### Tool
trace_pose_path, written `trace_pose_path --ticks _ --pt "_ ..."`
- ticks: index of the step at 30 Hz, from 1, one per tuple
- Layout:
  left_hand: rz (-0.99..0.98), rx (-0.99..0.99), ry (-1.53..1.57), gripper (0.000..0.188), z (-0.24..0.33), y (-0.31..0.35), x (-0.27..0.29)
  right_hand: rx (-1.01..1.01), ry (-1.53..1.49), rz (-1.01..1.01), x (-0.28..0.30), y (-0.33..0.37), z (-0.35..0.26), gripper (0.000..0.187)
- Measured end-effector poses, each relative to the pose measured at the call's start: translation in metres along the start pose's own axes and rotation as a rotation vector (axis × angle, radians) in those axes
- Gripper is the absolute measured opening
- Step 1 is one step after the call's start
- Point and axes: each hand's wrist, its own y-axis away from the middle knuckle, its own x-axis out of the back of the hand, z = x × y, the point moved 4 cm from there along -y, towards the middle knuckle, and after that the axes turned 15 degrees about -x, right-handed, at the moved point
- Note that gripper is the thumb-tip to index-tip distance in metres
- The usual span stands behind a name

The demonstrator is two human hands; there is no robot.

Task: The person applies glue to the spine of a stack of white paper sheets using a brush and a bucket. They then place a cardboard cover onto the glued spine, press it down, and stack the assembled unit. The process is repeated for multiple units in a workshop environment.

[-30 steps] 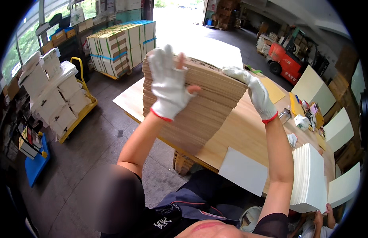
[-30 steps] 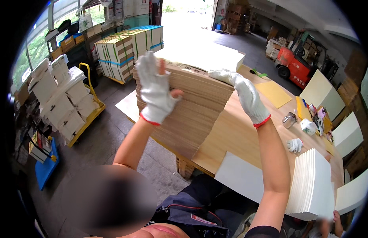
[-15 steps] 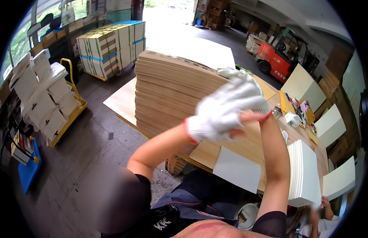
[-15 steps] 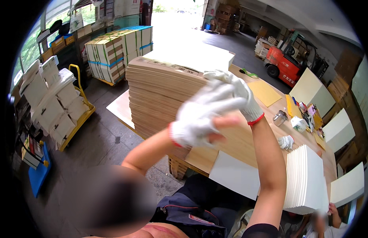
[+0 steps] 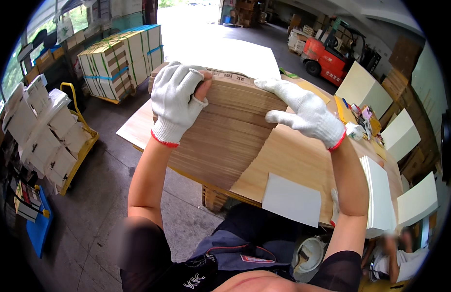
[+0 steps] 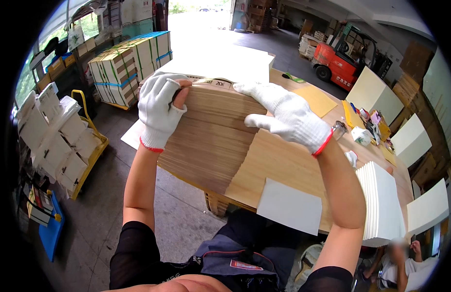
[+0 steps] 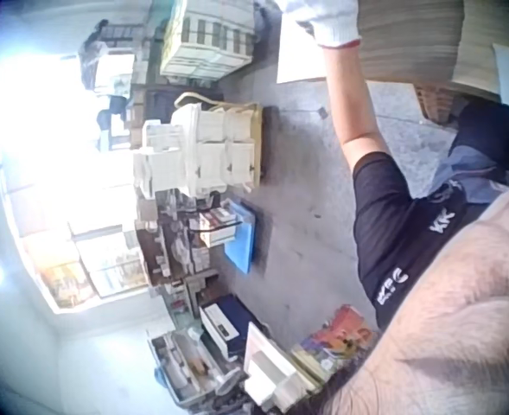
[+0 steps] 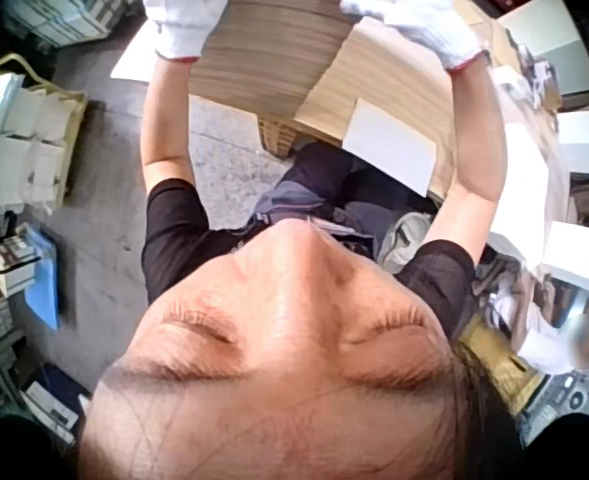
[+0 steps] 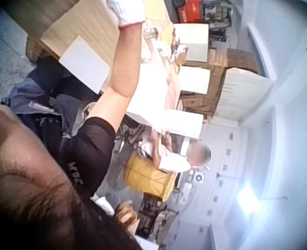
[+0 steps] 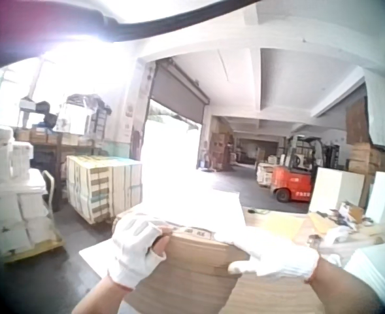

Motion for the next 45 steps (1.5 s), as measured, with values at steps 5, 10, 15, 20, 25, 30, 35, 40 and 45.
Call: trace_pose_path --ticks 5,10,15,20,25,30,35,40,45 --pt "-0.057 0.000 -0.039 0.051 0.007 0.005 -0.001 -0.233 0.123 -0.127 0.001 -0.006 -0.009 0.055" --pt "-0.058 0.036 -0.044 0.058 0.011 0.002 -0.001 -0.219 0.335 0.287 -0.022 -0.007 -0.035 0.053" --pt "-0.087 -0.014 -0.039 0.060 0.008 0.007 -0.002 -0.107 0.160 0.156 -0.009 0.003 -0.025 0.049" --pt "-0.112 -0.087 -0.012 0.059 -0.009 0.013 0.007 -0.033 0.018 -0.026 0.000 0.003 -0.002 0.054" --pt "-0.035 0.399 0.209 0.078 -0.066 0.070 0.021 -0.131 -0.146 -0.149 0.000 -0.001 -0.001 0.055" --pt "0.270 0.704 0.553 0.083 -0.066 0.125 0.025 -0.177 -0.126 -0.169 0.002 0.002 -0.003 0.058" --pt "0.247 0.052 0.425 0.073 0.023 0.063 0.006 -0.172 -0.157 -0.158 0.004 0.002 -0.007 0.059" --pt "-0.223 -0.173 0.021 0.081 0.060 0.036 -0.057 -0.169 -0.203 -0.148 0.001 0.004 -0.005 0.058" --pt "0.010 0.099 -0.292 0.084 0.004 0.054 -0.033 -0.178 -0.189 -0.165 0.002 0.002 -0.006 0.058"
